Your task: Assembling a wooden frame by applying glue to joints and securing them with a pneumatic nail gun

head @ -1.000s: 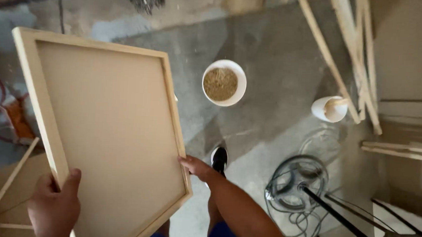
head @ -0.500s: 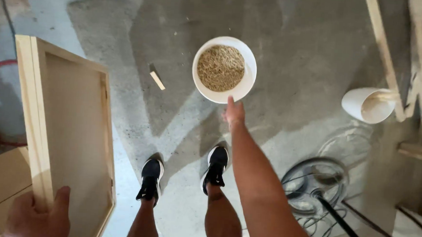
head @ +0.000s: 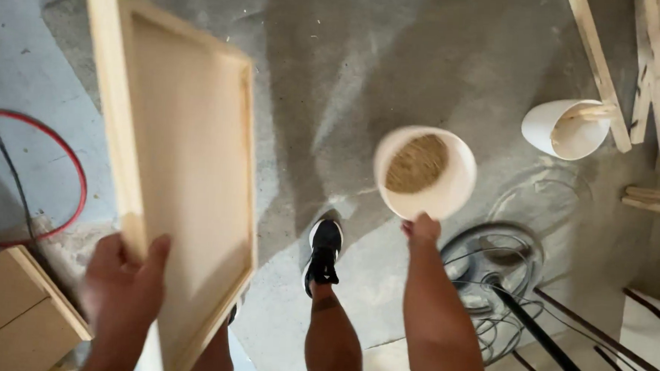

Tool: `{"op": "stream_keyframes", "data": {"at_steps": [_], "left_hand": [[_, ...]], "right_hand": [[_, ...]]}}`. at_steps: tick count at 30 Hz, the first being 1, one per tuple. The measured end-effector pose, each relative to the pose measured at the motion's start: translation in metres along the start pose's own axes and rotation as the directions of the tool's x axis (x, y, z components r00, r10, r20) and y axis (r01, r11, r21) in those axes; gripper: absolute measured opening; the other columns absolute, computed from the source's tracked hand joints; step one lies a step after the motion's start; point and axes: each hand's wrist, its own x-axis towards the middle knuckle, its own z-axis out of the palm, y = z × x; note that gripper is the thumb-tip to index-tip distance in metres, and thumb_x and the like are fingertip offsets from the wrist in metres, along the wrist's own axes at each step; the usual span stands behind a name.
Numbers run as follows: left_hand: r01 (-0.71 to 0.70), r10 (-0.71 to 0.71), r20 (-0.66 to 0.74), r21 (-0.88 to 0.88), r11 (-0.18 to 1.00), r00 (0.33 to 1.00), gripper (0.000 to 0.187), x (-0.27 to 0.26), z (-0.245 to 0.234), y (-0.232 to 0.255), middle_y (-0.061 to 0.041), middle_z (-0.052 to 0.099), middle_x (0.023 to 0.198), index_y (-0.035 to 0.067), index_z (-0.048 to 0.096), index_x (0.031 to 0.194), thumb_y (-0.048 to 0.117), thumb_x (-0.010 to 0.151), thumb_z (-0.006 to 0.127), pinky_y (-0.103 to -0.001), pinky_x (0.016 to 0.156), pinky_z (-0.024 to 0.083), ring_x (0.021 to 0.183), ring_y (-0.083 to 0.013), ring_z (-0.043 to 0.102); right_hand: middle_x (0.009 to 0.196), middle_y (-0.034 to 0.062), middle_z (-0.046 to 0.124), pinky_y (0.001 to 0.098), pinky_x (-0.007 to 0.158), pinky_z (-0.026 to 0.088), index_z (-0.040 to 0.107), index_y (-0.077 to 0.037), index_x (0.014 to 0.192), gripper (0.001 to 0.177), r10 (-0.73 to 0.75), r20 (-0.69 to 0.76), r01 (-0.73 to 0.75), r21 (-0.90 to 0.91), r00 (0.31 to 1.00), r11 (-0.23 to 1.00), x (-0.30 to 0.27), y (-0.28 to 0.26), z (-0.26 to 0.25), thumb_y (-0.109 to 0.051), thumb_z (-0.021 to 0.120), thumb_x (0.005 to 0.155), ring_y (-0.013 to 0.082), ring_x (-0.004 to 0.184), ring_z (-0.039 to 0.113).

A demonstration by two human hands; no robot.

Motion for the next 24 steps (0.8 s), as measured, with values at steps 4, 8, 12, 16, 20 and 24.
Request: {"op": "stream_keyframes", "data": {"at_steps": [4, 8, 12, 16, 20, 24], "left_hand": [[-0.224, 0.212, -0.071, -0.288, 0.931, 0.975, 0.041, -0.002, 0.041, 0.044, -0.014, 0.055, 0.072, 0.003, 0.060, 0.091, 0.038, 0.091, 0.083, -0.046, 0.065, 0.042, 0.069, -0.0317, 0.052], [-0.294, 0.272, -0.125, -0.560, 0.775, 0.954, 0.036, 0.014, 0.104, 0.082, -0.007, 0.051, 0.060, 0.009, 0.061, 0.083, 0.029, 0.087, 0.090, -0.034, 0.051, 0.037, 0.055, -0.0196, 0.049], [-0.326, 0.317, -0.145, -0.688, 0.648, 0.937, 0.035, 0.040, 0.151, 0.121, -0.012, 0.051, 0.061, 0.004, 0.061, 0.083, 0.024, 0.088, 0.089, -0.034, 0.053, 0.039, 0.057, -0.0183, 0.048], [-0.254, 0.294, -0.110, -0.821, 0.511, 0.949, 0.031, 0.062, 0.192, 0.152, -0.006, 0.053, 0.063, 0.005, 0.062, 0.083, 0.024, 0.092, 0.085, -0.031, 0.051, 0.040, 0.055, -0.0157, 0.050], [-0.032, 0.219, 0.060, -0.920, 0.391, 0.974, 0.030, 0.106, 0.236, 0.155, -0.008, 0.064, 0.065, 0.008, 0.063, 0.088, 0.030, 0.094, 0.083, -0.030, 0.042, 0.051, 0.048, -0.0188, 0.065], [-0.020, 0.241, 0.081, -0.921, 0.389, 0.967, 0.029, 0.129, 0.254, 0.151, -0.006, 0.065, 0.067, 0.006, 0.063, 0.088, 0.028, 0.093, 0.082, -0.028, 0.043, 0.050, 0.049, -0.0158, 0.066]], "right_hand": [[0.083, 0.0123, 0.071, 0.0363, 0.052, 0.059, 0.060, -0.006, 0.111, 0.029, 0.179, -0.007, -0.179, -0.031, 0.984, 0.983, 0.021, 0.018, -0.097, -0.028, 0.049, 0.095, 0.0226, 0.057, 0.067], [0.066, 0.0097, 0.068, 0.0297, 0.038, 0.044, 0.067, -0.005, 0.087, 0.065, 0.225, -0.015, -0.224, -0.180, 0.974, 0.958, -0.058, -0.008, -0.117, -0.059, 0.034, 0.102, 0.0203, 0.041, 0.057], [0.088, 0.0171, 0.076, 0.0369, 0.044, 0.058, 0.046, -0.031, 0.111, 0.039, 0.238, 0.229, -0.227, -0.071, 0.944, 0.971, -0.067, 0.068, -0.098, -0.069, 0.039, 0.104, 0.0296, 0.056, 0.072], [0.136, 0.0172, 0.060, 0.0491, 0.087, 0.051, 0.036, -0.030, 0.134, 0.064, 0.388, 0.500, -0.420, -0.053, 0.775, 0.906, -0.170, 0.070, -0.039, -0.081, 0.039, 0.096, 0.0351, 0.111, 0.063], [0.135, 0.0076, 0.066, 0.0582, 0.109, 0.047, 0.066, -0.031, 0.129, 0.065, 0.288, 0.679, -0.560, 0.219, 0.676, 0.799, -0.219, 0.052, 0.021, -0.081, 0.050, 0.089, 0.0335, 0.124, 0.061], [0.127, 0.0043, 0.070, 0.0553, 0.107, 0.048, 0.069, -0.034, 0.125, 0.065, 0.139, 0.709, -0.516, 0.350, 0.692, 0.782, -0.211, 0.062, 0.050, -0.082, 0.052, 0.086, 0.0321, 0.118, 0.064]]}}
